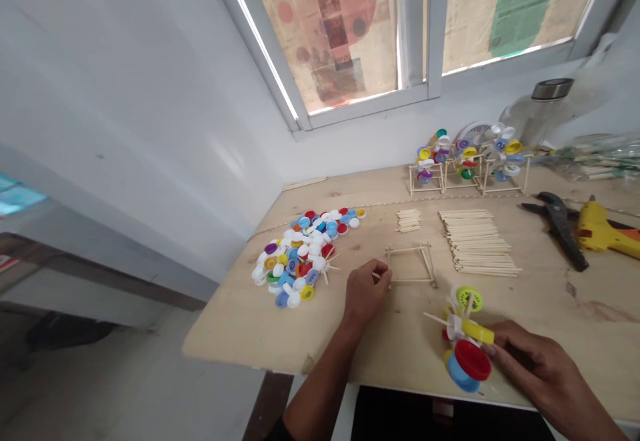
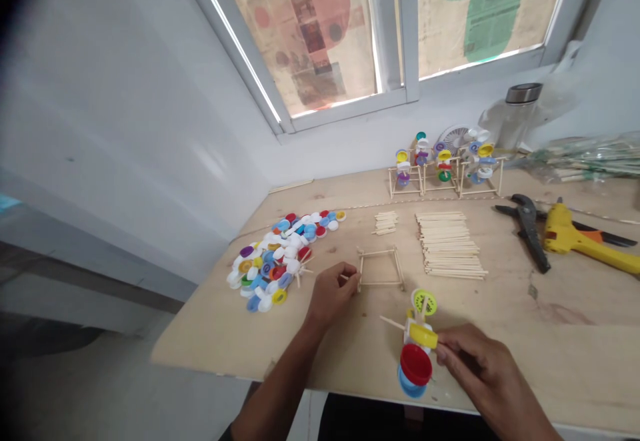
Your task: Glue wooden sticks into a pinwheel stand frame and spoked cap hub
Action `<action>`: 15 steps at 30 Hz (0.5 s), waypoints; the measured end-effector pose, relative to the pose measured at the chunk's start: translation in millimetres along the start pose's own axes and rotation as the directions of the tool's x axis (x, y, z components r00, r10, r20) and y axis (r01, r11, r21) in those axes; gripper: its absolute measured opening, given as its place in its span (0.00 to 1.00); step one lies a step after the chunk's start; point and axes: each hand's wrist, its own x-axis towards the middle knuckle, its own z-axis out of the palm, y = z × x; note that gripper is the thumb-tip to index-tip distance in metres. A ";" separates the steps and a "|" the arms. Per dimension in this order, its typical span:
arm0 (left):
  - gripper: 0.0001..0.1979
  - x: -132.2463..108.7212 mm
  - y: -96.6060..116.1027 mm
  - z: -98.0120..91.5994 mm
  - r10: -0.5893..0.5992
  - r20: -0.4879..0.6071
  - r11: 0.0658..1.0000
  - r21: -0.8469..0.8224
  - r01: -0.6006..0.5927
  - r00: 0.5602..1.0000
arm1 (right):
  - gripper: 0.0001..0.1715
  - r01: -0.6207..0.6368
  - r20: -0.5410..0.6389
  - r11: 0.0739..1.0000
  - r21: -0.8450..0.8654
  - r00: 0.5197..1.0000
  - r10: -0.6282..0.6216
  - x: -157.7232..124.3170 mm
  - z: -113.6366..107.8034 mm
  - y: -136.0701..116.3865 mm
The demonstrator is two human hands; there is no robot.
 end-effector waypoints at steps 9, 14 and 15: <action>0.07 0.5 0.9 3.3 0.003 -0.017 0.999 0.039 -0.002 1.000 | 0.12 -0.005 -0.004 1.000 0.015 1.000 0.005 0.6 -0.4 -2.2; 0.08 -2.0 4.7 1.1 0.012 -0.018 0.999 0.052 -0.011 1.000 | 0.13 -0.015 0.009 1.000 0.007 1.000 0.015 0.8 -1.5 -5.3; 0.08 -2.3 4.4 -0.1 0.013 -0.022 0.999 0.053 -0.012 1.000 | 0.13 -0.016 0.006 1.000 0.009 1.000 0.016 1.1 -1.7 -6.3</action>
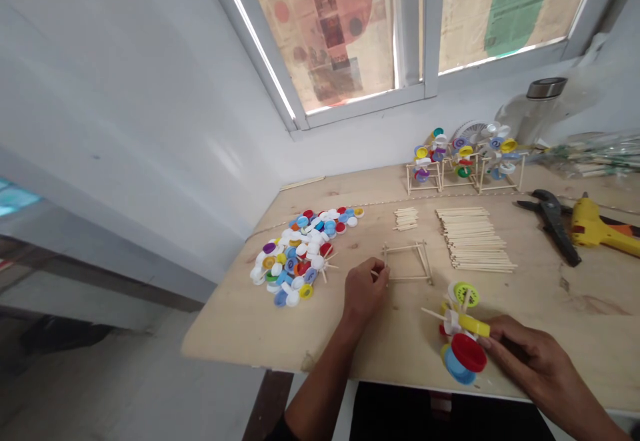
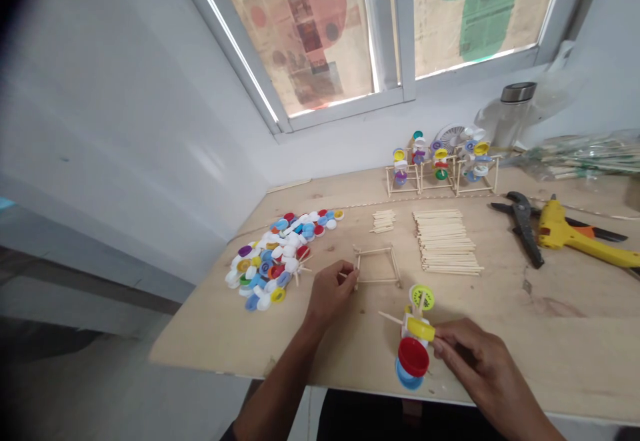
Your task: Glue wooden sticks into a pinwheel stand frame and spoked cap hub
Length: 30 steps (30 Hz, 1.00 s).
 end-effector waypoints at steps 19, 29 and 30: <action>0.08 -0.7 -6.6 -13.0 0.021 -0.070 0.998 0.068 -0.016 0.997 | 0.14 0.017 -0.049 0.999 -0.031 0.999 -0.018 0.9 0.1 -3.9; 0.10 9.6 19.3 -90.7 0.168 -0.032 0.950 0.273 -0.153 0.985 | 0.14 0.010 -0.055 1.000 0.003 0.998 -0.010 -0.4 1.6 -0.1; 0.10 13.9 25.2 -103.4 0.177 -0.026 0.938 0.308 -0.161 0.984 | 0.15 0.008 -0.059 1.000 0.007 0.998 -0.008 -0.6 2.3 0.9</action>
